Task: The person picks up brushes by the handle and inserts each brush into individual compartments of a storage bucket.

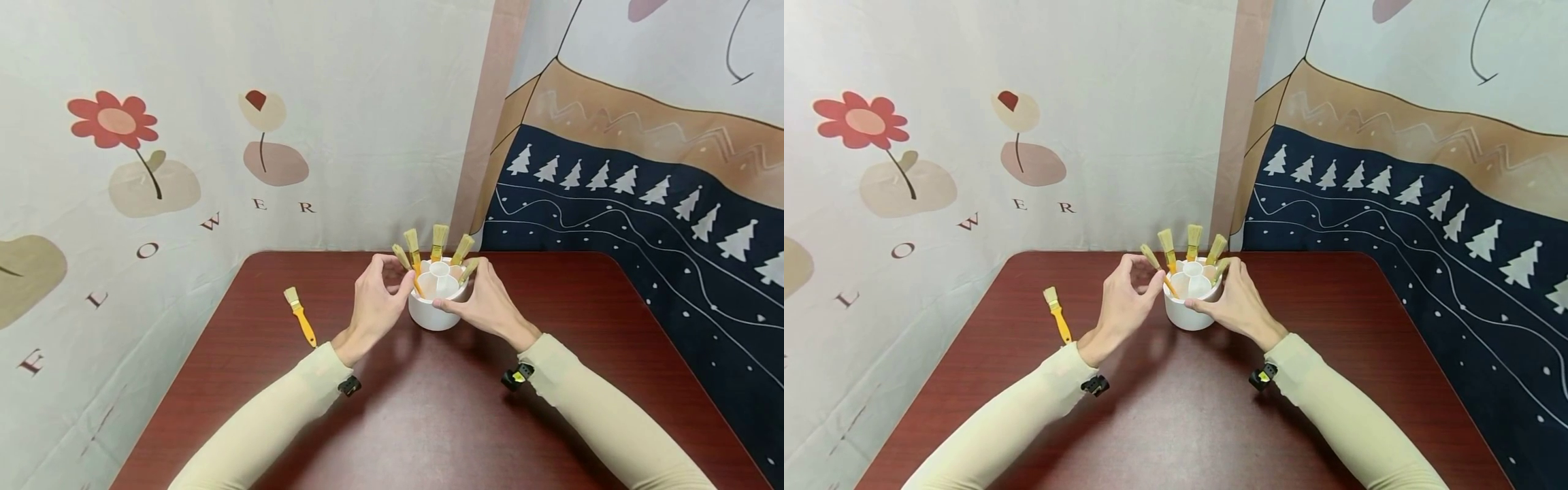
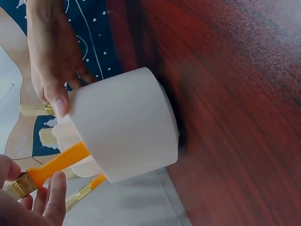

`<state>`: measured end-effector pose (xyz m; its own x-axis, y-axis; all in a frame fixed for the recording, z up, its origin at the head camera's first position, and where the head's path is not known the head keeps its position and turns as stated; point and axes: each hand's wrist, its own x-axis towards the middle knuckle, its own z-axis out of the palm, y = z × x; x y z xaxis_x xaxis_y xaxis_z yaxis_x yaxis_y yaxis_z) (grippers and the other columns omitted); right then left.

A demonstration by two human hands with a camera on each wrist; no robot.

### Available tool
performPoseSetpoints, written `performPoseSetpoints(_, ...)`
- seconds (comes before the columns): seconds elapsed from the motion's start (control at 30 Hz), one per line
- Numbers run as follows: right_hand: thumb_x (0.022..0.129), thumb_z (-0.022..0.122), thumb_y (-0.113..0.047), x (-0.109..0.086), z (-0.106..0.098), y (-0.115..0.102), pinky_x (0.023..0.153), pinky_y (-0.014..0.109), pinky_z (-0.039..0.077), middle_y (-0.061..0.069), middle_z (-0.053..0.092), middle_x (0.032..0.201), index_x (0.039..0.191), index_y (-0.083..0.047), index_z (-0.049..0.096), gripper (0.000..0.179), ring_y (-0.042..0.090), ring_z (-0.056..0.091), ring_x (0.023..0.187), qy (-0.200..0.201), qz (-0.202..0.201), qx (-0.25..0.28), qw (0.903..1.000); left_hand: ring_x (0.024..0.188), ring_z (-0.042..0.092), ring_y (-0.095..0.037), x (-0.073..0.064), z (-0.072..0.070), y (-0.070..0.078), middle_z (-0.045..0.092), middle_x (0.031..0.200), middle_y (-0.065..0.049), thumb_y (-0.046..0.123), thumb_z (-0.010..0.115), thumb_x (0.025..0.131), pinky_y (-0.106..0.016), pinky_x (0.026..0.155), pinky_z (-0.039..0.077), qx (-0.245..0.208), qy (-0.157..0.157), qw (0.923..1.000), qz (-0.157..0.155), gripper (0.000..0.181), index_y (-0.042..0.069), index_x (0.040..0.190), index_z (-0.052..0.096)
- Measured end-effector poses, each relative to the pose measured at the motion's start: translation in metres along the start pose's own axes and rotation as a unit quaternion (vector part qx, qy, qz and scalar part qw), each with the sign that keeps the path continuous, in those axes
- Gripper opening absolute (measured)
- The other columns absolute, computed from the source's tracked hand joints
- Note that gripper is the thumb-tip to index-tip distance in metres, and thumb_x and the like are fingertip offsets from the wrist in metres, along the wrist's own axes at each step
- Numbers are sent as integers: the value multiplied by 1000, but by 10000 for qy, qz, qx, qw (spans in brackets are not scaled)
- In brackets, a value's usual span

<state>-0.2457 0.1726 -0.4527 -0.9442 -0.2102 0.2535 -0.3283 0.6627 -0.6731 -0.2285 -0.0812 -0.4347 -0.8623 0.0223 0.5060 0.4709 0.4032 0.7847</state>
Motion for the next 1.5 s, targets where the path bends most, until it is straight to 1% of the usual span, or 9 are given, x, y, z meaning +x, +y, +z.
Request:
performPoseSetpoints(0.3,86,103,-51,0,1,0,102,45,52,15,59,137,143,-4,51,90,31,60,122,20,-16,-48,10000,109,85,-30,-4,0,-4,82,122,-16,14,82,108,-30,86,72,42,-202,9997,-95,29,1,130,67)
performPoseSetpoints(0.43,86,102,-51,0,1,0,102,45,52,16,59,137,144,-4,51,91,31,61,122,30,-20,-51,10000,109,84,-31,-5,1,-7,81,124,-21,13,81,108,-30,87,72,93,-346,9992,-167,29,1,130,66)
performPoseSetpoints(0.57,86,102,-52,0,0,-1,101,45,53,16,59,138,145,-3,51,92,31,61,121,2,-15,-44,10000,109,84,-31,-6,2,-9,81,123,-23,12,82,108,-32,87,72,183,-415,9988,-190,29,1,129,66)
performPoseSetpoints(0.73,86,102,-53,-1,0,-1,101,45,53,16,59,138,146,-3,51,93,31,61,121,-4,5,-47,10000,106,84,-29,-7,1,-9,82,119,-17,12,82,107,-31,85,72,314,-453,9983,-169,28,1,129,67)
performPoseSetpoints(0.93,86,102,-52,-1,0,-2,100,45,53,17,59,138,147,-3,50,94,31,61,120,3,43,-48,10000,104,84,-27,-7,2,-11,83,119,-16,13,82,108,-30,86,71,415,-519,9977,-165,27,3,129,68)
performPoseSetpoints(1.2,86,102,-51,-1,1,-2,101,45,53,17,59,139,146,-4,49,93,31,61,121,3,28,-18,10000,103,84,-25,-8,1,-15,84,118,-14,15,81,109,-32,86,71,510,-562,9968,-269,26,5,129,69)
performPoseSetpoints(1.5,85,102,-53,-1,1,-2,100,44,54,16,59,137,146,-5,49,95,30,62,118,29,54,-20,10000,103,85,-28,-7,0,-17,85,120,-16,18,81,110,-39,88,71,758,-572,9949,-326,30,3,132,67)
